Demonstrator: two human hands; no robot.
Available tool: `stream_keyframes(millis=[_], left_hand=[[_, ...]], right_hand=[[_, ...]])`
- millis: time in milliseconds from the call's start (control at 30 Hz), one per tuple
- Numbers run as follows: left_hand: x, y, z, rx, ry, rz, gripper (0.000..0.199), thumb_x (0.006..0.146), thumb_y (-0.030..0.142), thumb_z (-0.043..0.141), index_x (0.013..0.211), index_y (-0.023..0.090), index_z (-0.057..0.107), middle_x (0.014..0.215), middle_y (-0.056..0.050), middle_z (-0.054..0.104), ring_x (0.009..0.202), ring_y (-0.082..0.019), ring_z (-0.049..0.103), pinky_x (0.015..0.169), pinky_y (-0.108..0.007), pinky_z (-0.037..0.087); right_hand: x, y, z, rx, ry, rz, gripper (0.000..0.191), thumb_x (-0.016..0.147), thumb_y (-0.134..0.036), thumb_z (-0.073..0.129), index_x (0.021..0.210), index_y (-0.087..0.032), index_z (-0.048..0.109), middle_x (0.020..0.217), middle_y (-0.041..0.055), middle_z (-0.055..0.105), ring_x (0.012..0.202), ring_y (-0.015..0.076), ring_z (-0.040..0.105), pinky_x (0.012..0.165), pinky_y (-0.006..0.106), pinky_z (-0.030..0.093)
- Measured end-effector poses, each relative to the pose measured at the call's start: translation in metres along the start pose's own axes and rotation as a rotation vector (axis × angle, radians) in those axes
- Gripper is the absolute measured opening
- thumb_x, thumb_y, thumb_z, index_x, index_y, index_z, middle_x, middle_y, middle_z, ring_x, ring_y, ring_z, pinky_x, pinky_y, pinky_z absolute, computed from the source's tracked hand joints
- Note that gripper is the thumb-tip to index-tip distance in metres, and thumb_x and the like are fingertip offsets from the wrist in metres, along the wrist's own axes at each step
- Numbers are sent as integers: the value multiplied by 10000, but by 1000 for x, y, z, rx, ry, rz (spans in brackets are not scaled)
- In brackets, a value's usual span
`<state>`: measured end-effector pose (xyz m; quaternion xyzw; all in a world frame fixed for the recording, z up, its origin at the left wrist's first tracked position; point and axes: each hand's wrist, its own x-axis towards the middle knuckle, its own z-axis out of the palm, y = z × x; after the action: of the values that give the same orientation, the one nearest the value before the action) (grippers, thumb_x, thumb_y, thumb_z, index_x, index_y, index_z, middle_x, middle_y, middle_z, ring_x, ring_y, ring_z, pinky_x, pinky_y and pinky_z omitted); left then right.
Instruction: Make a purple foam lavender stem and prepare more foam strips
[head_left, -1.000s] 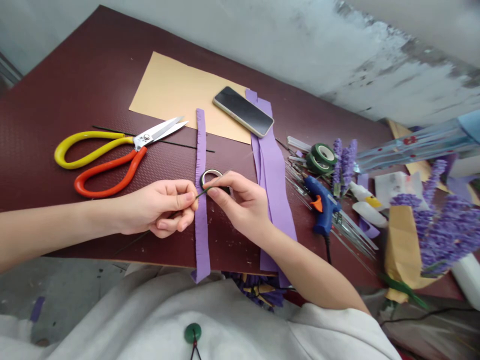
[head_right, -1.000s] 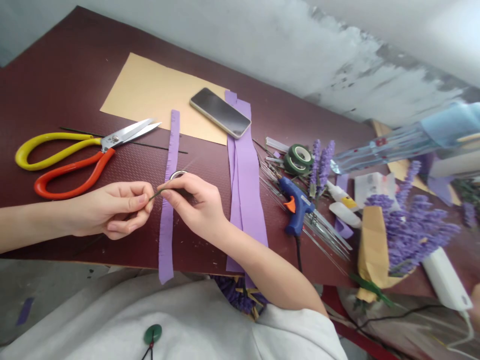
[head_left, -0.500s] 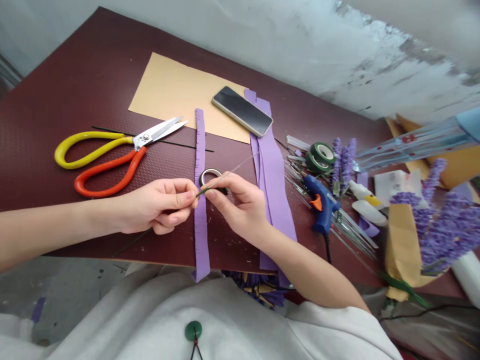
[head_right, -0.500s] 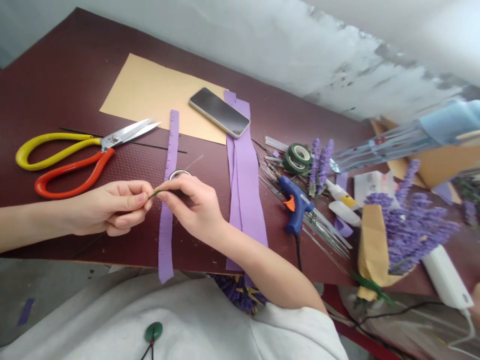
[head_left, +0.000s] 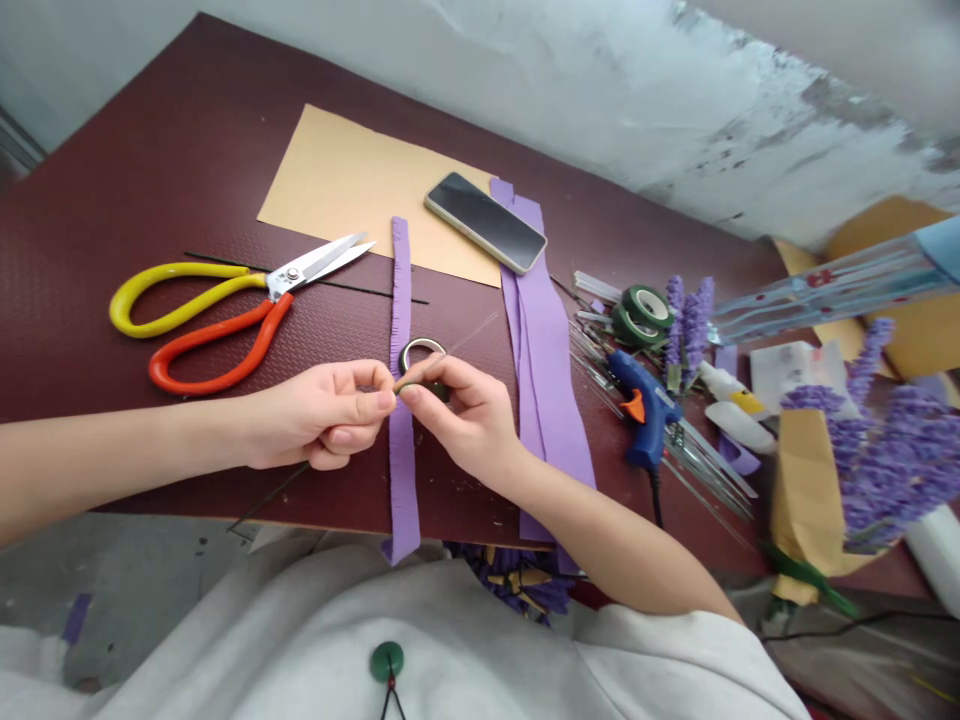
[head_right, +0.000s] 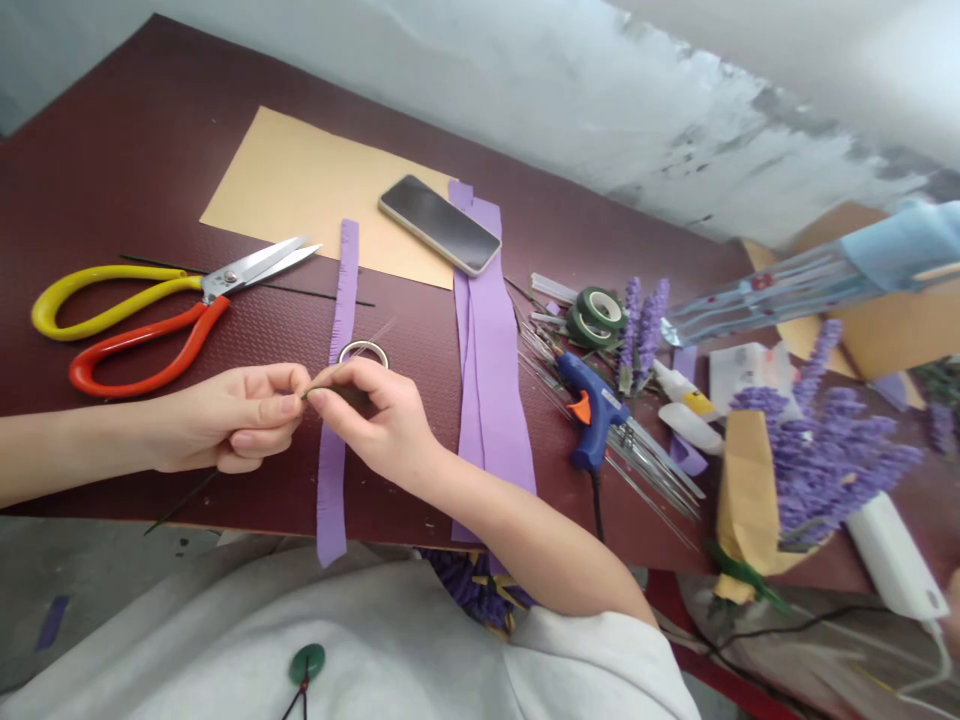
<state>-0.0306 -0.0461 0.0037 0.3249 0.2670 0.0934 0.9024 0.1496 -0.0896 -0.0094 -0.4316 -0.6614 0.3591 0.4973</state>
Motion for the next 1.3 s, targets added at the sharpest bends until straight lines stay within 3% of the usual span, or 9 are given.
stream_keyframes(millis=[133,333,567,733,933,1100,1300], left_hand=[[2,0,-3,-30,-24,-2,278,766,322,716,726,174,485,462,75,489,334,3,196,295,-70,231],[4,0,-7,-24,-84,-23,225,801,320,678,727,133,575,602,-47,665,316,-23,359,288,-111,285],[4,-1,-4,2,-68,-65,241,849,355,607,749,141,559,426,76,392,343,-16,179,320,-114,194],[3,-1,0,-16,-36,-31,257,816,329,657,737,180,462,448,90,395,358,-20,183,320,-95,188],[5,-3,-4,-31,-92,-15,219,842,322,624,748,149,530,502,48,524,311,-5,217,298,-104,211],[6,-5,-6,-38,-146,-87,237,863,341,588,737,145,545,433,69,427,322,-14,165,304,-118,194],[6,-5,-2,-36,-47,-46,222,831,325,631,748,177,488,455,79,398,363,-26,187,314,-101,196]], right_hand=[[-1,1,1,-2,4,22,37,812,-207,624,797,-202,657,775,-1,697,727,108,624,695,256,503],[1,1,-3,14,-1,60,70,813,-220,630,837,-221,695,794,-3,720,738,112,643,721,263,521],[0,0,-1,40,-32,73,101,816,-224,603,722,-189,591,715,-13,671,654,86,598,613,224,481],[0,0,-1,10,-4,23,76,810,-204,612,740,-186,588,691,-24,646,611,70,562,562,205,450],[0,1,-6,-18,-31,12,40,819,-229,627,796,-200,641,819,4,715,745,104,641,694,243,510],[0,1,-9,6,-71,-19,25,809,-222,643,806,-197,647,796,6,716,713,102,641,661,237,516],[1,3,-9,-25,-50,41,65,802,-235,638,761,-187,621,731,2,693,651,98,621,594,227,502]])
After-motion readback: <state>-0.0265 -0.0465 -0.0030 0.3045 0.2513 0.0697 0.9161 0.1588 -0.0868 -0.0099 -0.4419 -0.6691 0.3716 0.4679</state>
